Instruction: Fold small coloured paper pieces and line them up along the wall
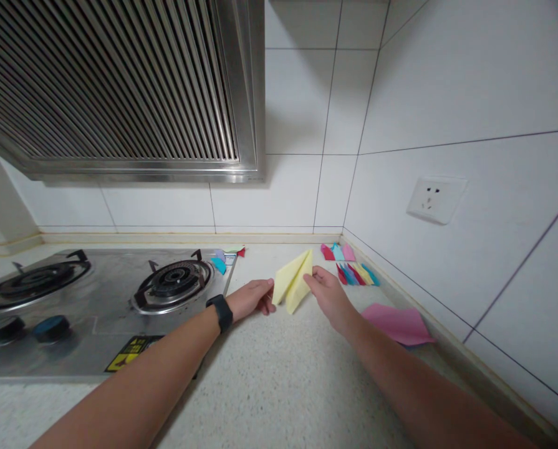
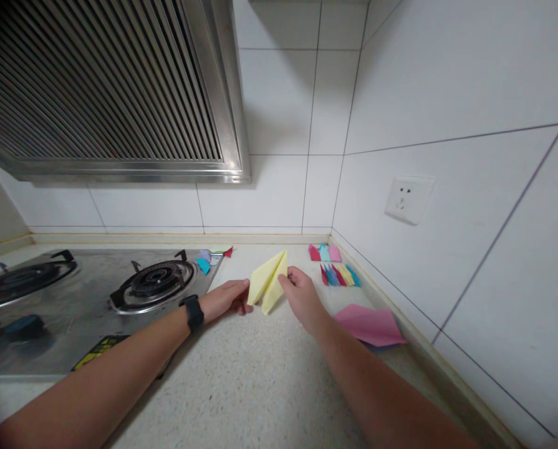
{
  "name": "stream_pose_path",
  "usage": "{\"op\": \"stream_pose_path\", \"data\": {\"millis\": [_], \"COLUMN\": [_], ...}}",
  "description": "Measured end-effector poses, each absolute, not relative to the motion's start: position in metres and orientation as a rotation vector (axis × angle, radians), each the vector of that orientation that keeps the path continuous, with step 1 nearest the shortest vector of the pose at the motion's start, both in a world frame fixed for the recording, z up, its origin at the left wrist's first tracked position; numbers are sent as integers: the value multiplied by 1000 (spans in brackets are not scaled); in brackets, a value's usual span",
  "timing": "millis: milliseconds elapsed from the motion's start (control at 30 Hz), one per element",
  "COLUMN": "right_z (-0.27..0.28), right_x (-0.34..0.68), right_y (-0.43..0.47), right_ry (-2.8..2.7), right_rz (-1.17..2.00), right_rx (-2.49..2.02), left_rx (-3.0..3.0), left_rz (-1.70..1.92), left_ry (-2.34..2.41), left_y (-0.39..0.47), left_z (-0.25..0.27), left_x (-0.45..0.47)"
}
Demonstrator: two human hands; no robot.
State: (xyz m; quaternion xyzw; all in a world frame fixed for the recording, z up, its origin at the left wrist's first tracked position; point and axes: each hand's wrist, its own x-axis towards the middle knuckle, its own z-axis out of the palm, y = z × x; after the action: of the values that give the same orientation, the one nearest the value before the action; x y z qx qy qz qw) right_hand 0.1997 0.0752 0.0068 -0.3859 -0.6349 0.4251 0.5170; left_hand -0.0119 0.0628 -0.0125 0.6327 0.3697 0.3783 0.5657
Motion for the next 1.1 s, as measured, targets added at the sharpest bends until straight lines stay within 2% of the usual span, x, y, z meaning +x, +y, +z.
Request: {"op": "stream_pose_path", "data": {"millis": [367,1100], "right_z": [4,8], "right_x": [200,205], "right_y": [71,72], "right_ry": [-1637,-1431], "right_rz": [1079,1158], "right_rx": [-865,-961], "left_rx": [1615,1420], "left_rz": [921,1036], "left_ry": [955,923], "left_y": [58,60], "left_z": [-7,-4], "left_x": [-9,-13]}}
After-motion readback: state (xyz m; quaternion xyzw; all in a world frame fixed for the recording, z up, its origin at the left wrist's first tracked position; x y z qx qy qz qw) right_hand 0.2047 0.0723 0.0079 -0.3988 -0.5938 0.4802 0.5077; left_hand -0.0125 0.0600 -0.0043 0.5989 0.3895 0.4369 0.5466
